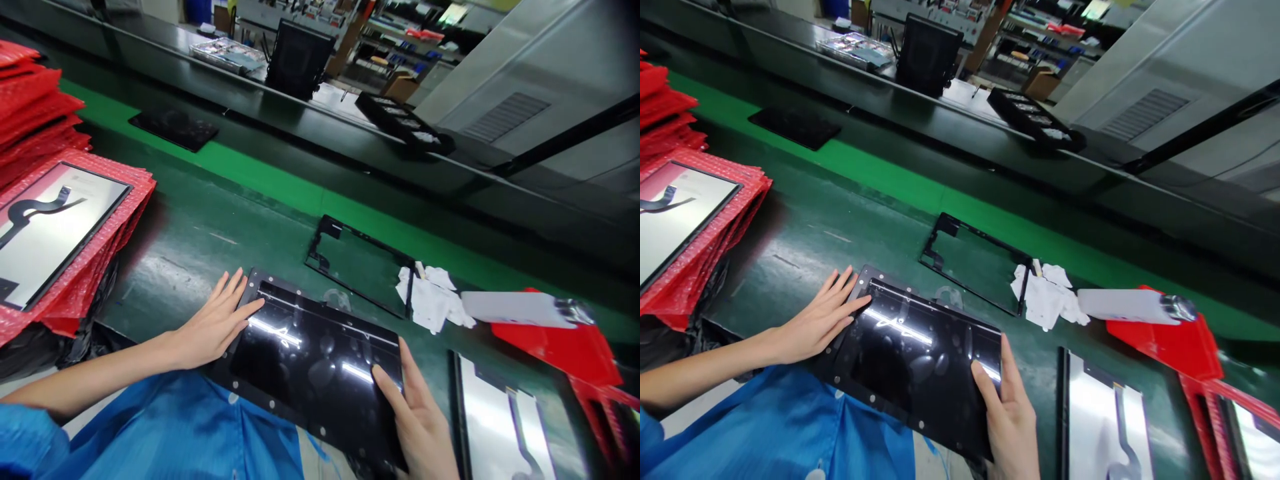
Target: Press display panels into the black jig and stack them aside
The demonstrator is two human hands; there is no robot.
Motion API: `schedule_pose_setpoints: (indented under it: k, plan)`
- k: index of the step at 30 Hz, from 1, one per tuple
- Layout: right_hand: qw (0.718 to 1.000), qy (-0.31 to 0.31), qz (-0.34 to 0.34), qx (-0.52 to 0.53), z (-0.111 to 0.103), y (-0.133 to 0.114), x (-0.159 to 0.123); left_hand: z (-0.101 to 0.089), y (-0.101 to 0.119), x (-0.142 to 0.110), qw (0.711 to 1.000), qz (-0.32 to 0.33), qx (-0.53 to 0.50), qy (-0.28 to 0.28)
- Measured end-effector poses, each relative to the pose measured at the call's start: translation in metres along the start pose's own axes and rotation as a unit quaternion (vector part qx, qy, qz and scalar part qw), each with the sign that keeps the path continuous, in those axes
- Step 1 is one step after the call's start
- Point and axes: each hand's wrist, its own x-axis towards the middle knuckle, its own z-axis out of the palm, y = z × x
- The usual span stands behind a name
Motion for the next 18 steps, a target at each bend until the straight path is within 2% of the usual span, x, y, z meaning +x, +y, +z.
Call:
schedule_pose_setpoints:
  k: [6, 10, 14, 18]
  plan:
    - [1.000, 0.009, -0.011, -0.005, 0.003, -0.001, -0.005, 0.004, -0.001, -0.002, 0.999, 0.023, 0.022, -0.008]
    - [0.999, 0.027, 0.018, 0.012, 0.006, 0.000, -0.009, 0.004, 0.000, -0.001, 0.999, 0.026, 0.026, -0.022]
    - [0.998, 0.037, 0.033, 0.042, 0.007, 0.006, -0.012, -0.007, 0.002, 0.001, 0.998, 0.036, 0.032, -0.046]
    - [0.998, 0.040, 0.042, 0.030, 0.009, 0.014, -0.012, -0.018, 0.002, 0.003, 0.992, 0.047, 0.059, -0.100]
